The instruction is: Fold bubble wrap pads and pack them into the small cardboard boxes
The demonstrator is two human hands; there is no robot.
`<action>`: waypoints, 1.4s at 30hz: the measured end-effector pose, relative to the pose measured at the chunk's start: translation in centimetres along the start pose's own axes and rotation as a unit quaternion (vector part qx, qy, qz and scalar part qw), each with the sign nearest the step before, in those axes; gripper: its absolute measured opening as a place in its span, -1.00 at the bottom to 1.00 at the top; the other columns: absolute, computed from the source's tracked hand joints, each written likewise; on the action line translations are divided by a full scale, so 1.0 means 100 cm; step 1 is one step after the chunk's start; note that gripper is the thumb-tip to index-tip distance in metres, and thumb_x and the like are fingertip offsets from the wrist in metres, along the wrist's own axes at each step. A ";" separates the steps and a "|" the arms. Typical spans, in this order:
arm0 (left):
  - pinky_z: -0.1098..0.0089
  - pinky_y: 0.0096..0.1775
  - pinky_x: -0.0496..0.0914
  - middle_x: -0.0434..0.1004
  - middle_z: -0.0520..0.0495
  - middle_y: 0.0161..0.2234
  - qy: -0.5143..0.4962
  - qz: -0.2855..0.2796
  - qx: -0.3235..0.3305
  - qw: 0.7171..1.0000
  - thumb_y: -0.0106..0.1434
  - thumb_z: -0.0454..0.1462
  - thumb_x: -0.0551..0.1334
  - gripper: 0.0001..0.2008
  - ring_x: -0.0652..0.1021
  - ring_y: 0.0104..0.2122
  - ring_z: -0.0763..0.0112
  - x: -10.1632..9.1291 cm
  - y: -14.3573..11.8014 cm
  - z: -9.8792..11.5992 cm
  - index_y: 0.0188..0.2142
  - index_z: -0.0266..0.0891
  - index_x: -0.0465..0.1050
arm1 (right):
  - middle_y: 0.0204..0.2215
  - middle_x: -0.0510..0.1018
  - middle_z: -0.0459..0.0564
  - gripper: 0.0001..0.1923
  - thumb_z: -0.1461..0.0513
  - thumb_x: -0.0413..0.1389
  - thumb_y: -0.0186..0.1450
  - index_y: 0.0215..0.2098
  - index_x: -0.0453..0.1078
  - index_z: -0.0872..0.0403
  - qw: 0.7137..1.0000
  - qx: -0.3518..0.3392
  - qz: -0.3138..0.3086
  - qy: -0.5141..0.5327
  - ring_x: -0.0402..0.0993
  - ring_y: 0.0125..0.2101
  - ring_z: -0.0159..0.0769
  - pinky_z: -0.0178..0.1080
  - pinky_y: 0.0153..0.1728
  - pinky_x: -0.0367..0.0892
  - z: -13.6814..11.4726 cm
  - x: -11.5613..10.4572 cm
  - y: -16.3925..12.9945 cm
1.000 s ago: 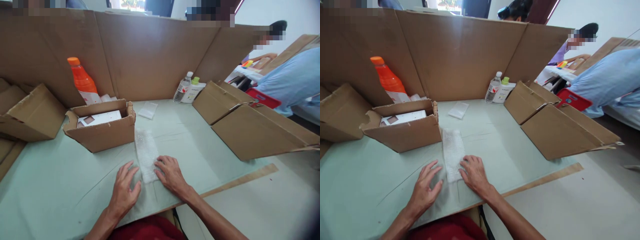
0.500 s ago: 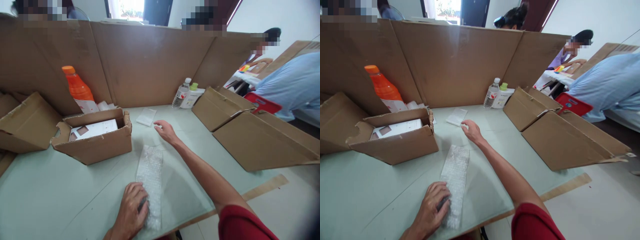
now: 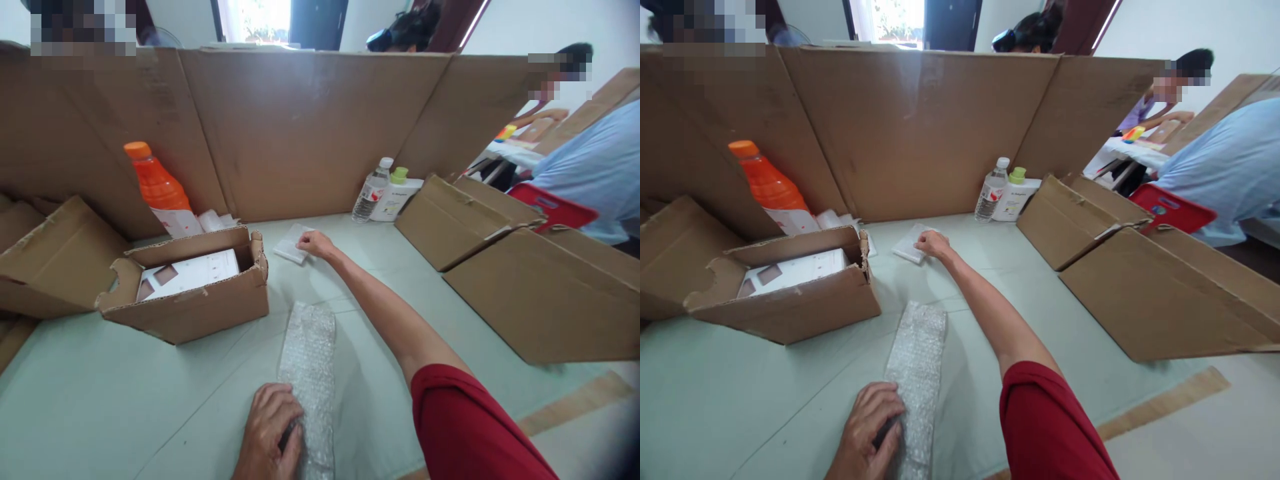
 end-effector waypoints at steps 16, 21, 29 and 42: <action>-0.10 0.12 0.33 0.50 -0.27 0.10 0.208 0.045 -0.167 0.963 0.13 -0.44 0.15 -0.88 0.42 0.16 -0.08 0.002 -0.024 0.005 -0.43 -0.21 0.40 | -0.18 0.65 -0.01 -0.88 0.31 0.14 0.24 -0.27 0.51 0.04 0.977 -0.191 0.077 0.057 0.55 -0.12 -0.21 -0.23 -0.04 0.35 0.013 -0.019 -0.098; 0.27 -0.17 0.47 0.59 -0.11 -0.27 -0.074 0.016 -0.317 0.946 0.16 -0.31 0.17 -0.92 0.59 -0.23 0.23 -0.016 -0.030 0.011 -0.32 -0.19 0.41 | -0.21 0.65 0.01 -0.86 0.32 0.13 0.23 -0.27 0.51 0.07 0.972 -0.215 0.047 0.077 0.56 -0.18 -0.23 -0.22 -0.08 0.37 0.027 0.000 -0.145; 0.37 -0.01 0.48 0.59 -0.23 0.05 -0.257 0.047 -0.504 0.823 0.24 -0.04 0.31 -0.36 0.61 -0.04 0.24 -0.071 -0.091 0.018 0.24 -0.25 0.32 | -0.18 0.65 -0.01 -0.84 0.16 0.24 0.26 -0.21 0.52 0.03 0.961 -0.245 -0.023 0.127 0.56 -0.20 -0.23 -0.20 -0.11 0.37 0.027 0.016 -0.224; 0.35 0.01 0.46 0.67 -0.14 -0.07 -0.238 -0.079 -0.439 0.863 0.24 -0.08 0.25 -0.65 0.62 -0.07 0.19 -0.069 -0.102 0.023 -0.08 -0.18 0.64 | -0.32 0.61 -0.05 -0.97 0.27 0.16 0.33 -0.27 0.46 0.05 0.978 -0.207 0.012 0.031 0.48 -0.31 -0.26 -0.23 -0.18 0.28 -0.020 0.057 -0.285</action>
Point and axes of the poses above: each hand's wrist, its own y-axis towards the middle knuckle, its own x-axis out of the palm, z = x × y, the point moved 3 cm from there along y, towards the middle knuckle
